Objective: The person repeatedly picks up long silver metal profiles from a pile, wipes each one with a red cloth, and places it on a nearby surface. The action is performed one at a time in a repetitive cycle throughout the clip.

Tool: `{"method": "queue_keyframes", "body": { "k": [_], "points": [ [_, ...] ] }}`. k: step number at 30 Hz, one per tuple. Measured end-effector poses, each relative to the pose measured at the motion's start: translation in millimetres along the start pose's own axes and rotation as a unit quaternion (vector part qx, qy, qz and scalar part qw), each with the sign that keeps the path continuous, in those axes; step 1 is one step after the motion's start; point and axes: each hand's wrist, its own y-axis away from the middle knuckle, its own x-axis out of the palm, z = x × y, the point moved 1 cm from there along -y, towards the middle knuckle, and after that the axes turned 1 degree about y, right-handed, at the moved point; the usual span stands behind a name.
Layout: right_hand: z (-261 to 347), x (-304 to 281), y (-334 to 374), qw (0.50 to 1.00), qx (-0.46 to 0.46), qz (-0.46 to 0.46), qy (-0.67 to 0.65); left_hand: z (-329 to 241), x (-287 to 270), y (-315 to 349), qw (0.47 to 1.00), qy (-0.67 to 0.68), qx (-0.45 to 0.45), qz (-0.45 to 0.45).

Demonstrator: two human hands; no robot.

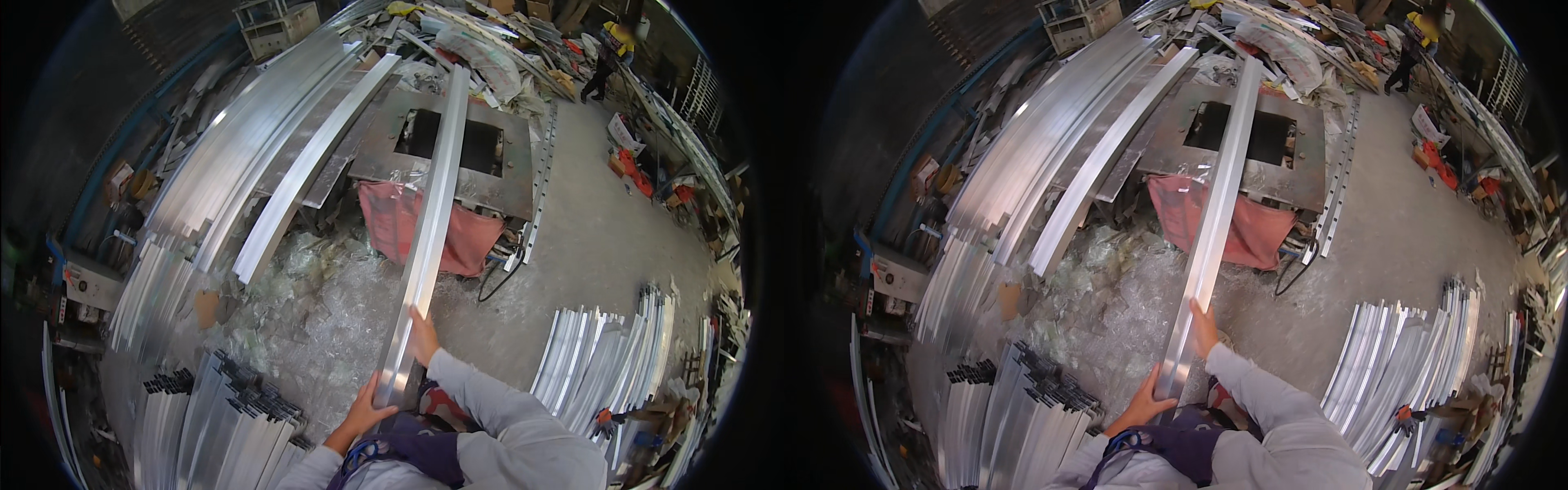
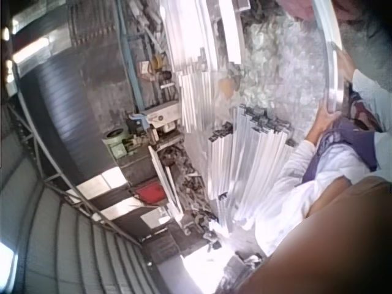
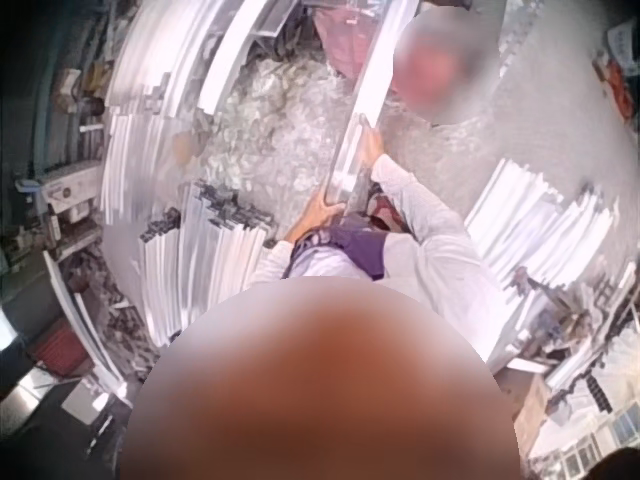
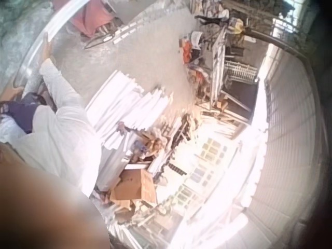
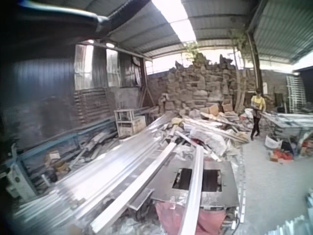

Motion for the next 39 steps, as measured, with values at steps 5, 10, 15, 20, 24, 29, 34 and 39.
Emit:
{"method": "queue_keyframes", "body": {
  "k": [5, 10, 15, 20, 24, 29, 34, 39],
  "points": [
    [76, 12, -127, 0.977, -0.111, -0.053, 0.171, -53, 0, -151, 0.993, 0.084, -0.073, -0.034],
    [136, 10, -218, 0.976, -0.093, -0.043, 0.195, -100, -20, -238, 0.988, 0.148, -0.045, 0.016],
    [166, 26, -208, 0.996, -0.012, 0.081, 0.044, -79, -32, -170, 0.996, 0.033, -0.009, -0.078],
    [128, 20, -197, 0.985, 0.037, 0.15, -0.081, -51, -26, -32, 0.981, -0.124, -0.102, -0.107],
    [65, 18, -133, 0.979, 0.071, 0.159, -0.104, -6, -11, 57, 0.959, -0.193, -0.136, -0.156],
    [11, 37, -3, 0.96, 0.091, 0.24, -0.111, 61, -3, 169, 0.938, -0.195, -0.237, -0.16],
    [-1, 55, 56, 0.952, 0.032, 0.301, -0.035, 71, -21, 187, 0.927, -0.26, -0.203, -0.178],
    [55, 114, 103, 0.912, -0.129, 0.328, 0.211, 15, -73, 154, 0.941, -0.196, 0.002, -0.277]
  ]
}}
